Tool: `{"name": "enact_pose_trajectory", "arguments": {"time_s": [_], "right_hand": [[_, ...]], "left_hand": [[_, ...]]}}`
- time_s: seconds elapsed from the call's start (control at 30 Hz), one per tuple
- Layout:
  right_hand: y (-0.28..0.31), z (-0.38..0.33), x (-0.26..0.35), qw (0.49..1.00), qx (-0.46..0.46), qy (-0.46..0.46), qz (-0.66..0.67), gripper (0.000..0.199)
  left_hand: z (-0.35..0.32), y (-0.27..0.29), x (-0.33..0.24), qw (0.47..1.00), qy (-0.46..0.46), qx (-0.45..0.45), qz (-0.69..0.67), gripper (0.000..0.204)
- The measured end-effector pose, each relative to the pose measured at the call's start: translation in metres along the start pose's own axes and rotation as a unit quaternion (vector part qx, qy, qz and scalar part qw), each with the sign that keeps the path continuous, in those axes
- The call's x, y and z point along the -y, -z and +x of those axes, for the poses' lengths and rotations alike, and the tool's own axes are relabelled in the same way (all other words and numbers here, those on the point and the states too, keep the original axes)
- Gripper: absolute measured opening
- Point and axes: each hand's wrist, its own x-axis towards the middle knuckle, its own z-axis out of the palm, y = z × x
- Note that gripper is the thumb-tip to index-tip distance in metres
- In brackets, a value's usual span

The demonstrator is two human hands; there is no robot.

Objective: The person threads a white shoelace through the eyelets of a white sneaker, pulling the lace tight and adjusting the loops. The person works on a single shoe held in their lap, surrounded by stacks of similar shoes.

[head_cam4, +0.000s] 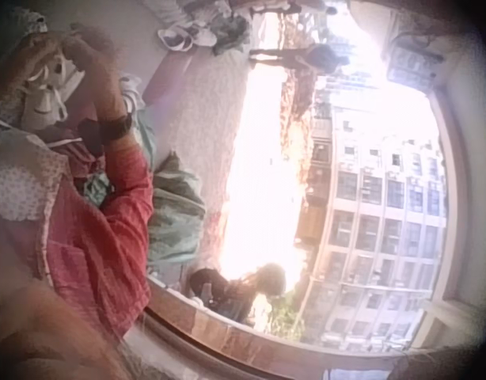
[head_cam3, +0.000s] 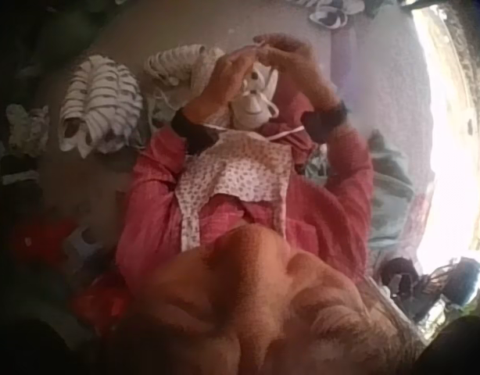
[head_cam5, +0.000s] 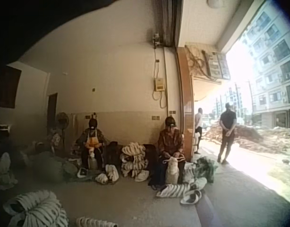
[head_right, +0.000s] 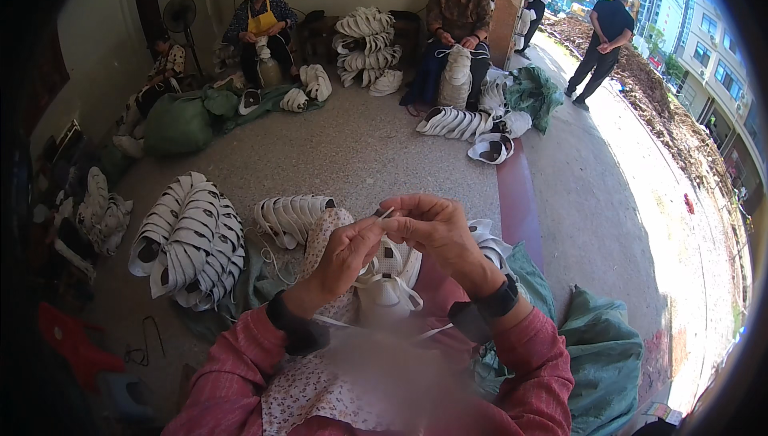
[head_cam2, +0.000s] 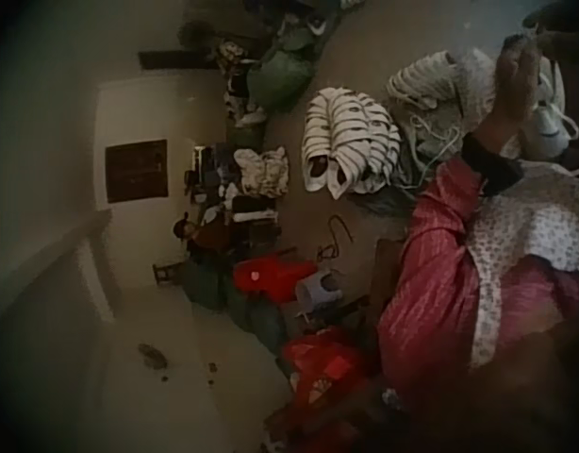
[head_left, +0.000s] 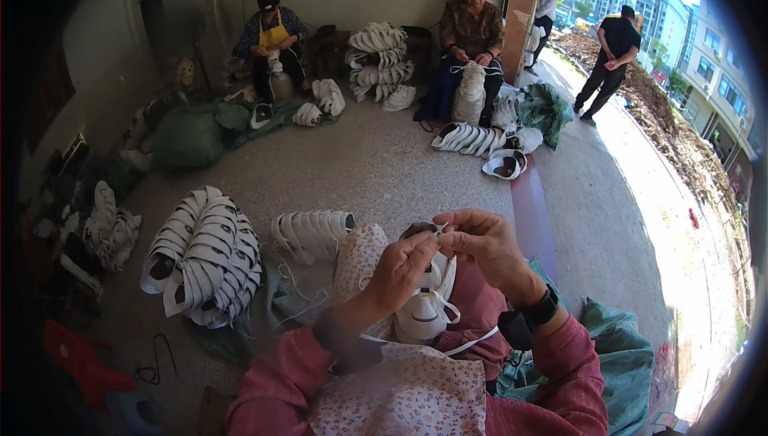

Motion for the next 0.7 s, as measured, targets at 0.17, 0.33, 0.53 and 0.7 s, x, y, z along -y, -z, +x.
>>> {"name": "enact_pose_trajectory", "arguments": {"time_s": [0.17, 0.33, 0.53, 0.7], "right_hand": [[0.002, 0.0, -0.003, 1.0, 0.011, -0.016, 0.004, 0.019], [0.001, 0.001, -0.008, 0.999, 0.029, -0.007, 0.041, 0.013], [0.0, 0.002, 0.006, 0.994, -0.056, 0.0, 0.091, 0.017], [0.028, 0.01, 0.054, 0.997, -0.056, 0.006, 0.044, 0.022]], "left_hand": [[-0.002, -0.001, -0.007, 0.999, -0.011, 0.012, 0.038, 0.037], [-0.003, 0.001, -0.004, 0.998, -0.029, 0.011, 0.06, 0.035], [-0.013, 0.008, 0.012, 0.915, -0.264, -0.124, 0.278, 0.024], [-0.061, 0.007, 0.069, 0.867, -0.239, 0.269, 0.345, 0.035]]}}
